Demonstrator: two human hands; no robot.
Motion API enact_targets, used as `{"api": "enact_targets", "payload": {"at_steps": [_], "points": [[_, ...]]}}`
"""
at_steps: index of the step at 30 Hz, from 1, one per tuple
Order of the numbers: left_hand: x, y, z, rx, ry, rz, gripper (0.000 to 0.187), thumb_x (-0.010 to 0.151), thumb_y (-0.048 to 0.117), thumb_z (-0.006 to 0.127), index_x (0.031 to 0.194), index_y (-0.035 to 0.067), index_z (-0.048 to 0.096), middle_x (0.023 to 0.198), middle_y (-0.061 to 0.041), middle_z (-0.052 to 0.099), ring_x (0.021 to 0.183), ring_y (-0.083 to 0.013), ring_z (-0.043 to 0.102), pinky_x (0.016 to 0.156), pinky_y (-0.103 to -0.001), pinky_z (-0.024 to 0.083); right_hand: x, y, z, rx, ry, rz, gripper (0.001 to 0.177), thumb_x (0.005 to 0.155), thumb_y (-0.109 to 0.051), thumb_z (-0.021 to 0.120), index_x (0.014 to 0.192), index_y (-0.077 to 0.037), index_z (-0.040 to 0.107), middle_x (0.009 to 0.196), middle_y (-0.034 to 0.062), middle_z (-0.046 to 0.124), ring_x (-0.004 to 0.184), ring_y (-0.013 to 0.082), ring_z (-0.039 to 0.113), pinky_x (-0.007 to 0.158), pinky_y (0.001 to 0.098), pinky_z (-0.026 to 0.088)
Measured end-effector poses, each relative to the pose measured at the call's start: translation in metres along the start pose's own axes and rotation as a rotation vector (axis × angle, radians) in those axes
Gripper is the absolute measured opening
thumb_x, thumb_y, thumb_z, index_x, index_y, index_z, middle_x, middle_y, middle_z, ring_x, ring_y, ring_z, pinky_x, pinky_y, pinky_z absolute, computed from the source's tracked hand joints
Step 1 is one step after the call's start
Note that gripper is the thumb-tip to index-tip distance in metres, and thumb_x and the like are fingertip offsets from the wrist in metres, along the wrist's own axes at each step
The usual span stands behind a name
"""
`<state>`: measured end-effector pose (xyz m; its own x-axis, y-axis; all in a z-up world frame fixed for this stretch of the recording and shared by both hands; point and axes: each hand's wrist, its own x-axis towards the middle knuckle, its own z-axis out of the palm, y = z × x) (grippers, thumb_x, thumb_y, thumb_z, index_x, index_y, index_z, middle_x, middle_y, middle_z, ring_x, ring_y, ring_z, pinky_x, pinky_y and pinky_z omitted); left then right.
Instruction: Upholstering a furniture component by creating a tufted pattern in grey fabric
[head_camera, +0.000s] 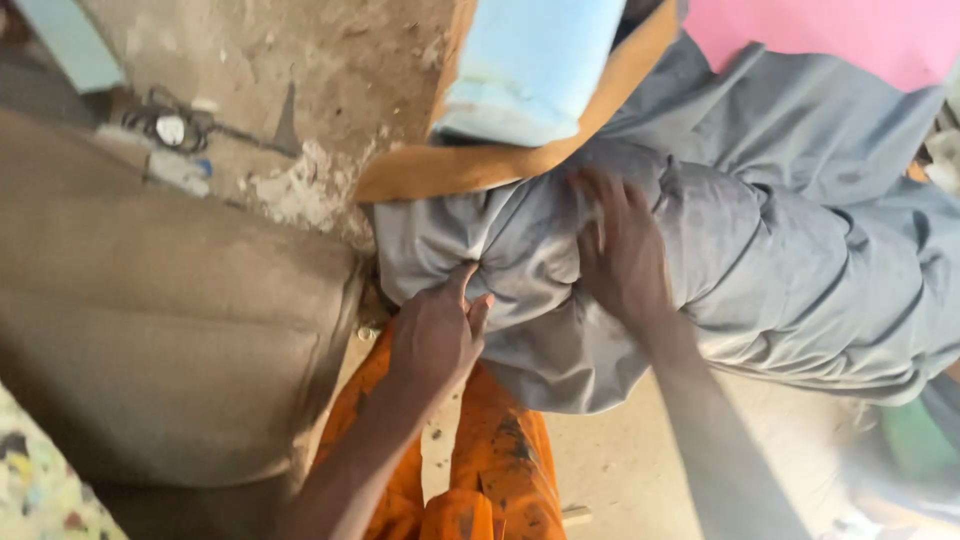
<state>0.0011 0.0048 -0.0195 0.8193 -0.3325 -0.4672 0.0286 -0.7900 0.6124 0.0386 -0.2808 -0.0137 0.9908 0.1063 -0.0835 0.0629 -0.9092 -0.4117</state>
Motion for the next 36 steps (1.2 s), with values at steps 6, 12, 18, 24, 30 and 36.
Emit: {"api": "enact_targets", "payload": {"at_steps": [6, 12, 18, 24, 30, 36], "points": [[0.050, 0.077, -0.023, 0.078, 0.150, 0.319, 0.034, 0.119, 0.032, 0.078, 0.149, 0.016, 0.080, 0.127, -0.008, 0.087, 0.109, -0.0348, 0.091, 0.085, -0.048, 0.074, -0.113, -0.086, 0.008, 0.070, 0.042, 0.660, 0.066, 0.113, -0.017, 0.069, 0.178, -0.030, 0.061, 0.130, 0.0118, 0.070, 0.111, 0.0467, 0.085, 0.084, 0.0651, 0.073], [0.187, 0.072, 0.036, 0.416, 0.146, 0.525, 0.044, 0.117, 0.032, 0.082, 0.151, 0.004, 0.081, 0.129, -0.015, 0.089, 0.109, -0.0358, 0.093, 0.081, -0.051, 0.076, -0.139, -0.077, 0.055, -0.069, -0.174, 0.633, 0.092, 0.105, -0.017, 0.064, 0.194, -0.010, 0.039, 0.128, 0.0176, 0.088, 0.154, 0.0366, 0.066, 0.115, 0.0529, 0.065], [0.181, 0.078, 0.010, 0.555, -0.207, 0.340, 0.058, 0.134, 0.051, 0.052, 0.163, 0.003, 0.067, 0.136, -0.023, 0.086, 0.127, -0.0449, 0.089, 0.096, -0.063, 0.076, -0.127, -0.093, 0.055, -0.028, -0.222, 0.666, 0.098, 0.102, -0.018, 0.064, 0.195, -0.004, 0.034, 0.142, 0.0245, 0.086, 0.151, 0.0400, 0.060, 0.109, 0.0506, 0.057], [0.203, 0.083, 0.021, 0.561, -0.302, 0.357, 0.062, 0.130, 0.049, 0.050, 0.167, 0.001, 0.063, 0.140, -0.031, 0.085, 0.132, -0.0526, 0.088, 0.106, -0.069, 0.072, -0.117, -0.085, 0.060, -0.027, -0.220, 0.641, 0.085, 0.112, -0.018, 0.055, 0.194, -0.003, 0.038, 0.141, 0.0241, 0.089, 0.150, 0.0390, 0.062, 0.110, 0.0496, 0.055], [0.224, 0.115, -0.009, 1.013, -0.516, 0.466, 0.117, 0.111, 0.067, 0.059, 0.192, -0.015, 0.039, 0.135, -0.030, 0.078, 0.121, -0.0380, 0.084, 0.108, -0.052, 0.070, -0.118, -0.088, 0.044, -0.019, -0.189, 0.572, 0.090, 0.106, -0.024, 0.062, 0.189, 0.003, 0.041, 0.148, 0.0286, 0.084, 0.149, 0.0412, 0.059, 0.108, 0.0512, 0.048], [0.229, 0.122, -0.012, 0.883, -0.589, 0.266, 0.183, 0.071, 0.119, 0.084, 0.191, -0.012, 0.037, 0.175, -0.039, 0.069, 0.164, -0.0483, 0.072, 0.137, -0.056, 0.061, -0.109, -0.086, 0.056, -0.005, -0.231, 0.549, 0.090, 0.104, -0.020, 0.061, 0.188, 0.008, 0.041, 0.170, 0.0310, 0.073, 0.160, 0.0437, 0.054, 0.115, 0.0522, 0.044]]}}
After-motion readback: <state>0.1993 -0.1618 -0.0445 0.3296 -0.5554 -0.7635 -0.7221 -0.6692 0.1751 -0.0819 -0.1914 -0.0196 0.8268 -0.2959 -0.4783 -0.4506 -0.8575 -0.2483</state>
